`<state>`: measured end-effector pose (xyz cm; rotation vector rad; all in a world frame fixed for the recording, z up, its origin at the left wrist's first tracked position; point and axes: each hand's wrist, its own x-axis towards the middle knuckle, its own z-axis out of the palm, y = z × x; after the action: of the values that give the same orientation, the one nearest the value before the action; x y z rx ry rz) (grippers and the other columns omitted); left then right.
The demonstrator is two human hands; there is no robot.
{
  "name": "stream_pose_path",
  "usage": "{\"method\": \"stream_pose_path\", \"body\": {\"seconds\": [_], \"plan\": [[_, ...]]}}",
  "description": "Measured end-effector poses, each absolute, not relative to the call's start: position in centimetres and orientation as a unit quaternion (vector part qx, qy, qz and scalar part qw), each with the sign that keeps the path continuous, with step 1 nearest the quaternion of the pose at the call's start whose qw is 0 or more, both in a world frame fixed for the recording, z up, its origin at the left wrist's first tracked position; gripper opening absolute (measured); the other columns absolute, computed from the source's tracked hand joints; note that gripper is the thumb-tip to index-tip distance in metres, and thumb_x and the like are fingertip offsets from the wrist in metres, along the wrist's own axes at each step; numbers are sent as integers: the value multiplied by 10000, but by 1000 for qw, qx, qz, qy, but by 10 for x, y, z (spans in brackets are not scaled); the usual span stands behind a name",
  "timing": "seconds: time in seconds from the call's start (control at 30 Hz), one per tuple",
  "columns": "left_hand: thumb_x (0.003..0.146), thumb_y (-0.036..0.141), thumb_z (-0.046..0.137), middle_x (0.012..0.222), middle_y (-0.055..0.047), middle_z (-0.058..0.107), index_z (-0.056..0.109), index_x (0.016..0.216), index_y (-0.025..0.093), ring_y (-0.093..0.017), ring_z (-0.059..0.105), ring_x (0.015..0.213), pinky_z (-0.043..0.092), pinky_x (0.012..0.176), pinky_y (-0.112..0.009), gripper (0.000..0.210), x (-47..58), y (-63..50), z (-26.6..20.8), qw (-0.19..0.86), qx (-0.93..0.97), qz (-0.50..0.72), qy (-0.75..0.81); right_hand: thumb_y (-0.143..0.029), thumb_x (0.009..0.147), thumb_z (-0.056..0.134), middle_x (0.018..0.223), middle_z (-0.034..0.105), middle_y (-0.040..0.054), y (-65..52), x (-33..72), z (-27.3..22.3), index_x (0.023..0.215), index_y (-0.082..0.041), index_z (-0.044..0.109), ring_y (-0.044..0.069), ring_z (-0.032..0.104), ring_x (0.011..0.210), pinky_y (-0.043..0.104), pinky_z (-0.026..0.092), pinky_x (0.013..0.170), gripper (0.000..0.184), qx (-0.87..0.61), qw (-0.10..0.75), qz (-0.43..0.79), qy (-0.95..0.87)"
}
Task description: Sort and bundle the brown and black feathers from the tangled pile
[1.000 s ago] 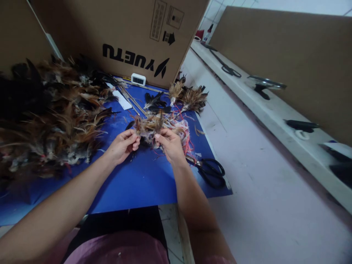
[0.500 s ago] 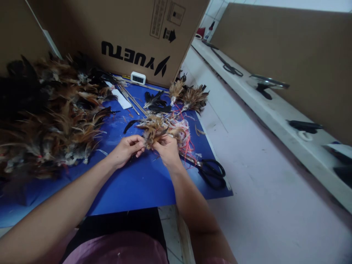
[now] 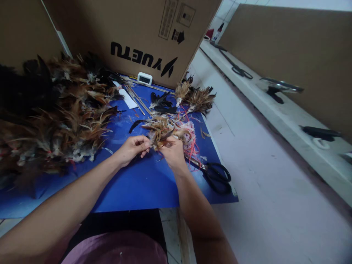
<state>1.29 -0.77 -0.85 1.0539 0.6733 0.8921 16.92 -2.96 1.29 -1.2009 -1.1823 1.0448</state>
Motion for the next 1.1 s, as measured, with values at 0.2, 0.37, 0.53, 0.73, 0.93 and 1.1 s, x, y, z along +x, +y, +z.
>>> {"method": "stream_pose_path", "body": {"seconds": [0.2, 0.37, 0.53, 0.73, 0.93, 1.1], "plan": [[693, 415, 788, 600, 2, 584, 608, 682, 129, -62, 475, 463, 366, 450, -191, 338, 12, -8, -11, 721, 474, 406, 301, -383, 542, 819, 661, 675, 19, -30, 168, 15, 628, -188, 665, 151, 602, 632, 302, 523, 637, 263, -493, 566, 446, -487], [688, 415, 793, 596, 9, 578, 598, 672, 130, -58, 474, 462, 364, 456, -189, 345, 12, -8, -11, 721, 473, 409, 299, -380, 569, 803, 670, 680, 15, -30, 168, 14, 651, -187, 683, 149, 595, 633, 301, 519, 639, 241, -493, 557, 439, -504], [685, 405, 796, 593, 3, 581, 608, 666, 127, -61, 478, 460, 372, 450, -191, 336, 12, -8, -9, 717, 479, 406, 304, -378, 604, 775, 700, 686, 27, -29, 170, 10, 682, -178, 684, 153, 597, 653, 302, 510, 652, 233, -497, 543, 427, -526], [674, 406, 804, 580, 4, 587, 622, 663, 125, -59, 488, 453, 380, 446, -182, 336, 11, -7, -10, 703, 488, 411, 316, -363, 658, 742, 731, 701, 29, -29, 172, 6, 708, -181, 691, 150, 608, 649, 286, 501, 637, 196, -493, 535, 395, -560], [682, 385, 801, 568, 13, 584, 614, 655, 128, -55, 487, 448, 390, 449, -175, 318, 11, -5, -11, 695, 492, 408, 330, -340, 712, 724, 822, 732, 38, -29, 175, 2, 820, -183, 741, 168, 655, 746, 286, 513, 709, 192, -504, 514, 333, -609], [669, 363, 811, 569, 13, 588, 620, 658, 129, -58, 498, 450, 402, 450, -175, 301, 11, -5, -10, 702, 485, 405, 329, -342, 730, 711, 818, 734, 34, -29, 176, 1, 832, -184, 747, 163, 657, 735, 272, 511, 683, 191, -512, 504, 331, -612]]}}
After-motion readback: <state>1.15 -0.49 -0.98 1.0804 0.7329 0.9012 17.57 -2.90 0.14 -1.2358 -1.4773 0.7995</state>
